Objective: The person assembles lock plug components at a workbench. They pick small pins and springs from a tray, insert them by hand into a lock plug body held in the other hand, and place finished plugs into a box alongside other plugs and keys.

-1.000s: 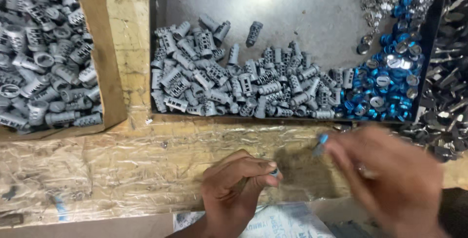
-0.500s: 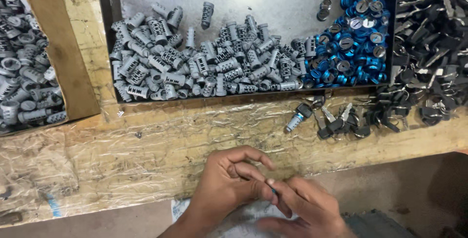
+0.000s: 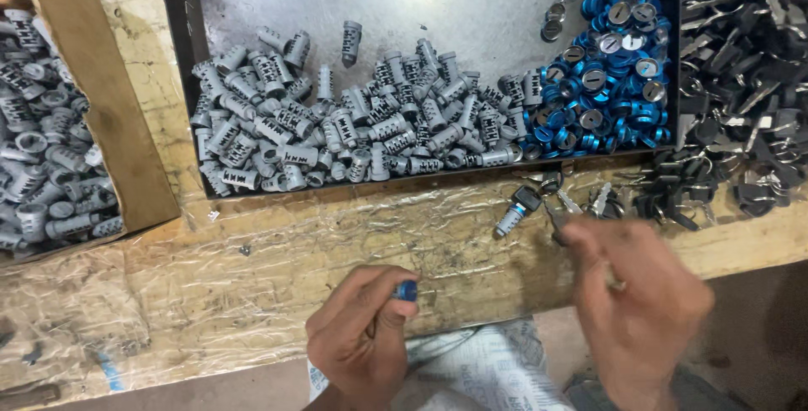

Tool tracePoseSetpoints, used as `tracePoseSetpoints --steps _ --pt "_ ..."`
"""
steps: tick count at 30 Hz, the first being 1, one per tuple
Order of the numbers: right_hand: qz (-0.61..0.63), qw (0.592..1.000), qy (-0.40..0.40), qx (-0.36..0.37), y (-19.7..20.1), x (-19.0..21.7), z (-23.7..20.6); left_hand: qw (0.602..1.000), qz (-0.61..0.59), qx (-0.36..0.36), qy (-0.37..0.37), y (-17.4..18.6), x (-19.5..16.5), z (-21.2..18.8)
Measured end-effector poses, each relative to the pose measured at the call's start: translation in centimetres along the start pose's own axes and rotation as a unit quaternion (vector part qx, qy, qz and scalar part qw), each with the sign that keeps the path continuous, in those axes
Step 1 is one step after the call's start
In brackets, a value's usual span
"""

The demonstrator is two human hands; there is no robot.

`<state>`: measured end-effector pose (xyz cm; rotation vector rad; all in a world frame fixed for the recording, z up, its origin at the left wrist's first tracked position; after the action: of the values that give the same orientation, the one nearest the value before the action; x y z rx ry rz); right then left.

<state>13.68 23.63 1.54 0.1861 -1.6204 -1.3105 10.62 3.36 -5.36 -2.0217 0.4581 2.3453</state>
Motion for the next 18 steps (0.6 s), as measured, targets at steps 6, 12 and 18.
tracePoseSetpoints --steps 6,12,18 --pt "-0.306 0.948 0.067 -0.053 -2.2 1.6 2.1 0.998 -0.032 0.019 0.043 0.2 0.2 1.8" --pt "0.039 0.994 -0.073 0.065 -1.5 0.5 -0.6 0.975 -0.161 0.109 0.110 0.3 0.9 3.3" --pt "0.095 0.972 -0.116 0.182 -1.0 -0.2 -1.7 0.943 -0.261 0.175 0.106 0.9 0.9 4.0"
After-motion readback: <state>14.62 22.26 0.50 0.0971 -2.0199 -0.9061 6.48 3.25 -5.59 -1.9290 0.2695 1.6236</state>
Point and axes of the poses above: each hand's wrist, its own z-axis towards the middle knuckle, its own y-axis out of the back of the hand, x = y × z, the point moved 1 cm from there along z, towards the middle knuckle, and after that the axes turned 4 degrees about -y, right-handed, at the moved point
